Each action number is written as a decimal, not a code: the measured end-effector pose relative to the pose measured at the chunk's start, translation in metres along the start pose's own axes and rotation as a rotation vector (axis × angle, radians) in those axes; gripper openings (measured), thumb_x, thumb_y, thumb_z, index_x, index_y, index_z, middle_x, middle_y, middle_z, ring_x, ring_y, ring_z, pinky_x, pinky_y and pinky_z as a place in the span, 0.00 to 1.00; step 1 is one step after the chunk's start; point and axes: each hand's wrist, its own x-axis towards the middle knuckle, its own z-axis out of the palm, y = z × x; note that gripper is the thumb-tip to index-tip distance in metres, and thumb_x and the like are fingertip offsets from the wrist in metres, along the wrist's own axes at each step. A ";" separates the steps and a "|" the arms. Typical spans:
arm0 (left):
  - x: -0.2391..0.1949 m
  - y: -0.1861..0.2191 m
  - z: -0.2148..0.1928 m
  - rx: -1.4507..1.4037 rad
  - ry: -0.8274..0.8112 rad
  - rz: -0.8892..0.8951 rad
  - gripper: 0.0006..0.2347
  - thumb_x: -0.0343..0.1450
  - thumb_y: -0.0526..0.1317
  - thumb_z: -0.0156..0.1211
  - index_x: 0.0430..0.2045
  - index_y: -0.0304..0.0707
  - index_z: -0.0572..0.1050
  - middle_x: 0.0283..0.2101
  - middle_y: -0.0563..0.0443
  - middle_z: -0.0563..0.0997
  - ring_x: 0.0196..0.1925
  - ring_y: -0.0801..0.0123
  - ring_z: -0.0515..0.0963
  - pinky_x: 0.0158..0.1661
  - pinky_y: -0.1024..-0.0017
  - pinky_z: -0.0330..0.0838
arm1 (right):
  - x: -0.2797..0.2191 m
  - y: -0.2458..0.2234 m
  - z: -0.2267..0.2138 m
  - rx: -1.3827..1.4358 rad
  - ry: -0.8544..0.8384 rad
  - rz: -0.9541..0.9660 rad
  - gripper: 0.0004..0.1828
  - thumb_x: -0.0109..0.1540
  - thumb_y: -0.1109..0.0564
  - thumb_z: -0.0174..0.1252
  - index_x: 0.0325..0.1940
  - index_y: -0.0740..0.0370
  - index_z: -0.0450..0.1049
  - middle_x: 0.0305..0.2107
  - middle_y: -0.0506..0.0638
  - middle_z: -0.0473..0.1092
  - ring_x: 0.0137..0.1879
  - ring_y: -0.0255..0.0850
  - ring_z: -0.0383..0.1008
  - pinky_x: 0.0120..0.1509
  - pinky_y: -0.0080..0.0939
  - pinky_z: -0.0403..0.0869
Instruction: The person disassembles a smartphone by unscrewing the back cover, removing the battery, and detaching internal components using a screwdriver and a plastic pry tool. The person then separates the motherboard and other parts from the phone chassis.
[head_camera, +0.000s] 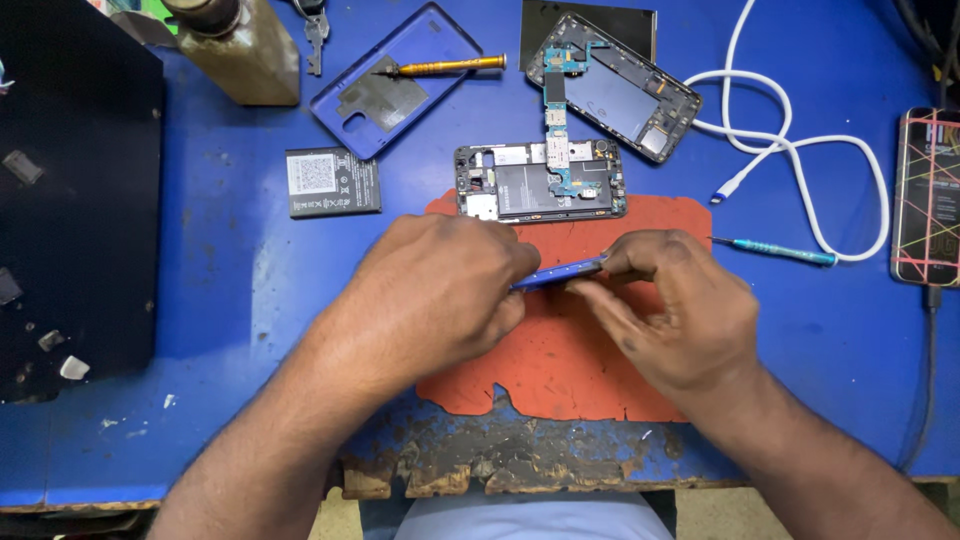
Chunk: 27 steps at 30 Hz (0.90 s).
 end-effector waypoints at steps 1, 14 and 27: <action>0.000 0.000 0.001 0.003 -0.006 -0.006 0.05 0.62 0.36 0.58 0.25 0.36 0.78 0.29 0.41 0.82 0.35 0.46 0.82 0.36 0.48 0.73 | -0.001 -0.002 0.000 -0.028 -0.002 -0.004 0.21 0.56 0.61 0.76 0.43 0.67 0.70 0.37 0.55 0.75 0.41 0.45 0.78 0.42 0.40 0.77; 0.000 0.000 0.003 0.019 0.000 0.013 0.05 0.61 0.35 0.58 0.25 0.35 0.79 0.26 0.41 0.81 0.32 0.46 0.81 0.36 0.49 0.73 | 0.001 -0.011 0.001 -0.157 0.009 -0.082 0.22 0.56 0.64 0.76 0.46 0.68 0.70 0.38 0.55 0.73 0.43 0.47 0.77 0.45 0.44 0.77; 0.000 -0.001 0.006 0.023 0.053 0.032 0.05 0.62 0.36 0.59 0.24 0.36 0.79 0.26 0.40 0.81 0.33 0.46 0.81 0.36 0.49 0.73 | 0.008 -0.028 -0.003 -0.265 -0.007 -0.168 0.17 0.58 0.67 0.72 0.46 0.69 0.72 0.42 0.58 0.72 0.45 0.51 0.76 0.46 0.47 0.77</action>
